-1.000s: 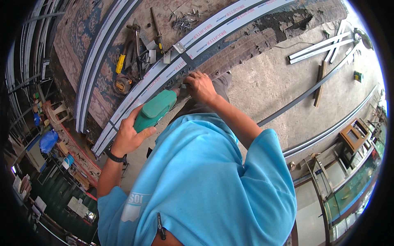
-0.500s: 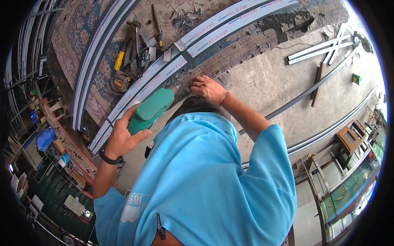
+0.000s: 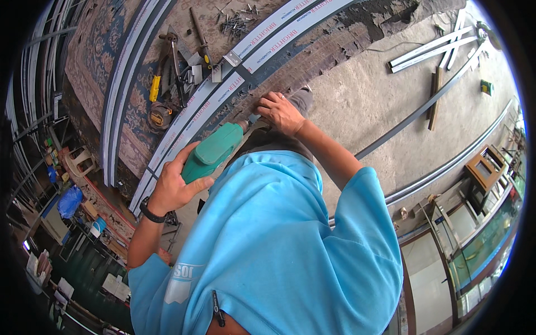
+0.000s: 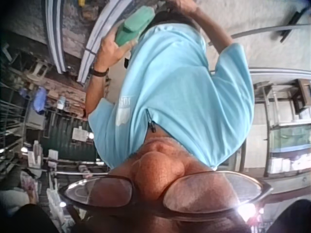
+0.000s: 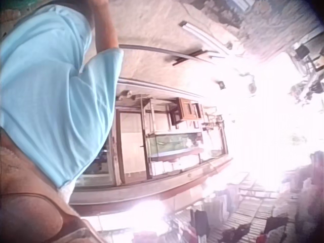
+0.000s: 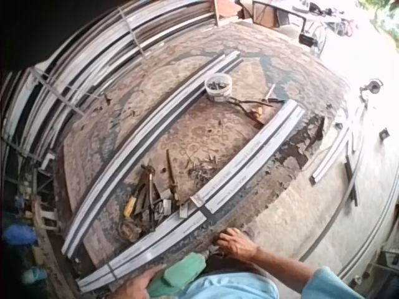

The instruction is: The person is assembling aluminum frame components using a drill, rivets, and hand tools.

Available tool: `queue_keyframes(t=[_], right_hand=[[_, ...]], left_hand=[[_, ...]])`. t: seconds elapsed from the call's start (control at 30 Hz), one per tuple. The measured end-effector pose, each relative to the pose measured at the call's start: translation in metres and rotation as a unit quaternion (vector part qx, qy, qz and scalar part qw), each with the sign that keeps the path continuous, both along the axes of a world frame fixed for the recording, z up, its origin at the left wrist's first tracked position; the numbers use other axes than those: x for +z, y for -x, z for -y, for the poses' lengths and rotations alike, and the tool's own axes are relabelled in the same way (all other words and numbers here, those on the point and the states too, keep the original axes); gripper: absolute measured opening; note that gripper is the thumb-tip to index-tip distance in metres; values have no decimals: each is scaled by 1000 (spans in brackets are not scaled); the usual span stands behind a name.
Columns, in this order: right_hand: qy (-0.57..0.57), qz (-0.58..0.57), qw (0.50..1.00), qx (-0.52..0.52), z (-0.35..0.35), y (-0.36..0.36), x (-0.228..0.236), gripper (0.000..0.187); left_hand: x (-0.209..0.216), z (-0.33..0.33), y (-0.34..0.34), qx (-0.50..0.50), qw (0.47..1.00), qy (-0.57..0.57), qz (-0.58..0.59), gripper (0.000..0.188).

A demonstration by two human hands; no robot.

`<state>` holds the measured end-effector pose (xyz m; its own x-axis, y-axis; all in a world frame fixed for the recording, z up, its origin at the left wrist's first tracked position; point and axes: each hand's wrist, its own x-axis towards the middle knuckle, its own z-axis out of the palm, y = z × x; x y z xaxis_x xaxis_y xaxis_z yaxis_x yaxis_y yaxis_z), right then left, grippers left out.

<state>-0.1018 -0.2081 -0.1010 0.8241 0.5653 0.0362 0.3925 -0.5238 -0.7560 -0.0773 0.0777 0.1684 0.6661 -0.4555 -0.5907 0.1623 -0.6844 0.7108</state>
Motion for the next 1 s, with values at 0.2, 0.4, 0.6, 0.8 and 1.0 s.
queue_keyframes(t=[0.2,0.4,0.6,0.8,1.0], right_hand=[[-21,39,999,-13,-2,0,-4,25],[-20,50,999,-8,-1,0,-6,27],[-32,56,998,-10,-1,1,-4,26],[-19,45,999,1,0,-1,-1,25],[-20,45,999,-1,-1,-4,-4,27]], left_hand=[[-2,4,-6,-22,999,-37,-5,86],[0,7,-10,-51,998,-44,12,87],[2,8,-16,-51,998,-45,-10,88],[0,8,-19,-58,997,-44,-7,85],[5,20,-35,-57,995,-77,-16,73]])
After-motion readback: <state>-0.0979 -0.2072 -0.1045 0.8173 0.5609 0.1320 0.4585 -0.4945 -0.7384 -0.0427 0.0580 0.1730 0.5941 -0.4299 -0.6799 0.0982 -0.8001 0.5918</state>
